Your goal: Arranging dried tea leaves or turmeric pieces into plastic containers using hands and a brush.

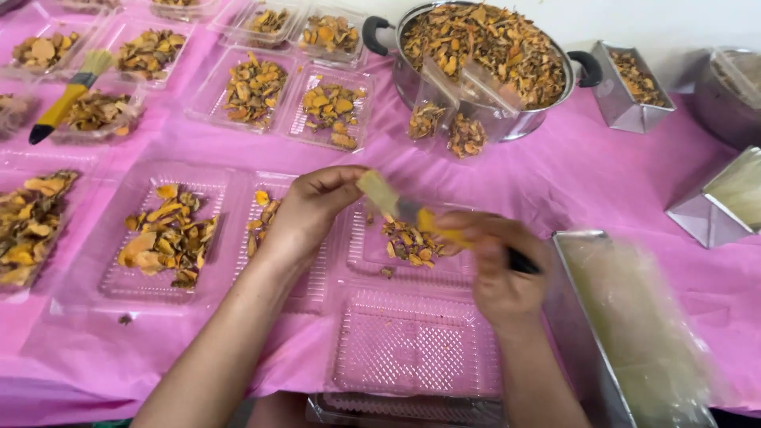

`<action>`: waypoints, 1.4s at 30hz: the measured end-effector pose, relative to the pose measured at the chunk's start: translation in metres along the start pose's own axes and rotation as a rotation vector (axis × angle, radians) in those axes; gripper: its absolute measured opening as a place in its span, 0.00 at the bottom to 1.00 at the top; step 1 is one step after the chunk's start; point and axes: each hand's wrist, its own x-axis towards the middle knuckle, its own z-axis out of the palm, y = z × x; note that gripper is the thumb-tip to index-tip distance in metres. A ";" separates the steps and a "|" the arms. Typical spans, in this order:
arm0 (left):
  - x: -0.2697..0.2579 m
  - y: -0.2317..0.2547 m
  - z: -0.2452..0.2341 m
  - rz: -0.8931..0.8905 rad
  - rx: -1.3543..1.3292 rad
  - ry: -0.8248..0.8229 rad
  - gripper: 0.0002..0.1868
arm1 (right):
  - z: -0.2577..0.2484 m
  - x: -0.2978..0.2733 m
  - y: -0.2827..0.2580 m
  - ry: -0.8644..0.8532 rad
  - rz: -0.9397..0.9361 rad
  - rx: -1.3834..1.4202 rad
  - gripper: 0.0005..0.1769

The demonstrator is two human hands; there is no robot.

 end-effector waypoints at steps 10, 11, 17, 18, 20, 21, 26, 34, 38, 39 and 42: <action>-0.002 0.017 -0.055 -0.244 1.788 -0.244 0.16 | -0.031 0.004 0.007 0.057 0.033 -0.129 0.18; -0.005 0.017 -0.038 -0.064 1.675 -0.297 0.15 | -0.031 0.003 0.009 0.055 0.032 -0.171 0.18; -0.009 -0.049 0.033 0.453 1.536 -0.417 0.12 | -0.032 0.005 0.015 0.107 0.042 -0.246 0.16; -0.008 -0.059 0.039 0.509 1.565 -0.400 0.11 | -0.031 0.006 0.015 0.114 0.045 -0.251 0.16; -0.007 -0.063 0.040 0.609 1.597 -0.342 0.08 | -0.029 0.008 0.013 0.126 0.043 -0.256 0.17; -0.006 -0.065 0.041 0.707 1.623 -0.286 0.06 | -0.028 0.009 0.013 0.136 0.044 -0.265 0.17; 0.002 -0.046 0.028 0.424 1.530 -0.340 0.07 | -0.024 0.010 0.010 0.115 0.057 -0.338 0.18; 0.002 0.005 0.030 -0.220 0.589 -0.149 0.12 | -0.018 -0.009 -0.016 0.209 -0.109 -0.254 0.19; -0.003 0.026 0.029 -0.235 0.327 -0.062 0.12 | -0.016 -0.001 -0.039 0.060 0.094 -0.320 0.18; -0.009 0.043 0.030 -0.323 0.292 -0.088 0.13 | -0.017 0.006 -0.054 0.131 0.163 -0.312 0.24; -0.008 0.029 0.029 -0.257 0.238 -0.086 0.11 | -0.009 0.003 -0.044 -0.067 0.055 -0.277 0.16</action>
